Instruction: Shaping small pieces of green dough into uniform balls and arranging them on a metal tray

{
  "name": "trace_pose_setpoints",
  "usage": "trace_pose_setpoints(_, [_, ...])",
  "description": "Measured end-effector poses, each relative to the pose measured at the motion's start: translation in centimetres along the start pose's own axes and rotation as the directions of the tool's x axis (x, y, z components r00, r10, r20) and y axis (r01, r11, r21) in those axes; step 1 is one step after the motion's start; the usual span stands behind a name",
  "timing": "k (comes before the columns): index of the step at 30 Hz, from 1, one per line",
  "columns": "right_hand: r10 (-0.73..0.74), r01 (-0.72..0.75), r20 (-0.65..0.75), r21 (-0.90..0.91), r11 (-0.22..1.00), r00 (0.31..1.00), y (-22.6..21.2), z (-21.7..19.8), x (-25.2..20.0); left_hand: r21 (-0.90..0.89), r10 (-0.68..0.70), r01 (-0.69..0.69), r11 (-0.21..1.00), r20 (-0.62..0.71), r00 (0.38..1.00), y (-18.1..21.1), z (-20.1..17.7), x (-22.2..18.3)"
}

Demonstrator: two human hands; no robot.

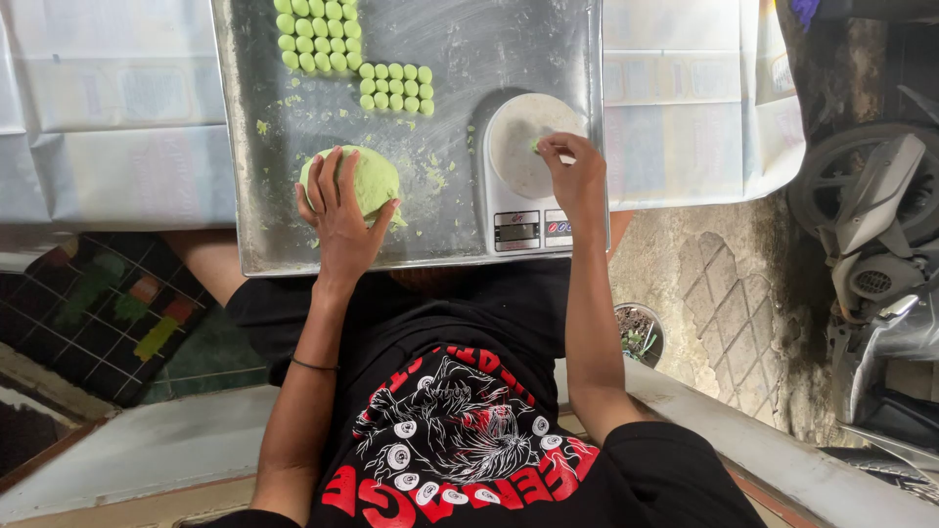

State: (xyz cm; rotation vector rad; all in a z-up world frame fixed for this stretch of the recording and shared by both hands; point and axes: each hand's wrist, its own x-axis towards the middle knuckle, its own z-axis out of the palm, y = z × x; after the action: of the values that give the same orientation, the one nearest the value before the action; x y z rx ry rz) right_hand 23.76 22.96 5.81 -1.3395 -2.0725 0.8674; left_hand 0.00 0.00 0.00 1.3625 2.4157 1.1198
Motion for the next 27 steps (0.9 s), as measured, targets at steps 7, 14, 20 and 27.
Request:
trace_pose_setpoints(7, [-0.019, 0.019, -0.004, 0.02, 1.0, 1.0, 0.2, 1.4, -0.7, 0.029, 0.037, -0.036, 0.999, -0.039, 0.999, -0.1, 0.3, -0.1])
trace_pose_setpoints(14, [0.088, -0.193, 0.254, 0.424, 0.885, 0.963, -3.2, 3.4, -5.4, -0.03, 0.462, -0.473, 0.88, -0.171, 0.87, 0.6, 2.7, -0.9])
trace_pose_setpoints(20, [0.091, -0.325, 0.391, 0.589, 0.74, 0.916, -2.5, 10.2, -9.8, -0.379, 0.387, -0.369, 0.849, -0.03, 0.922, 3.7, 2.2, -2.5])
trace_pose_setpoints(27, [0.152, -0.518, 0.517, 0.701, 0.491, 0.842, -3.7, 10.3, -11.4, -0.412, 0.294, -0.282, 0.867, -0.034, 0.955, 2.6, 2.1, -2.3])
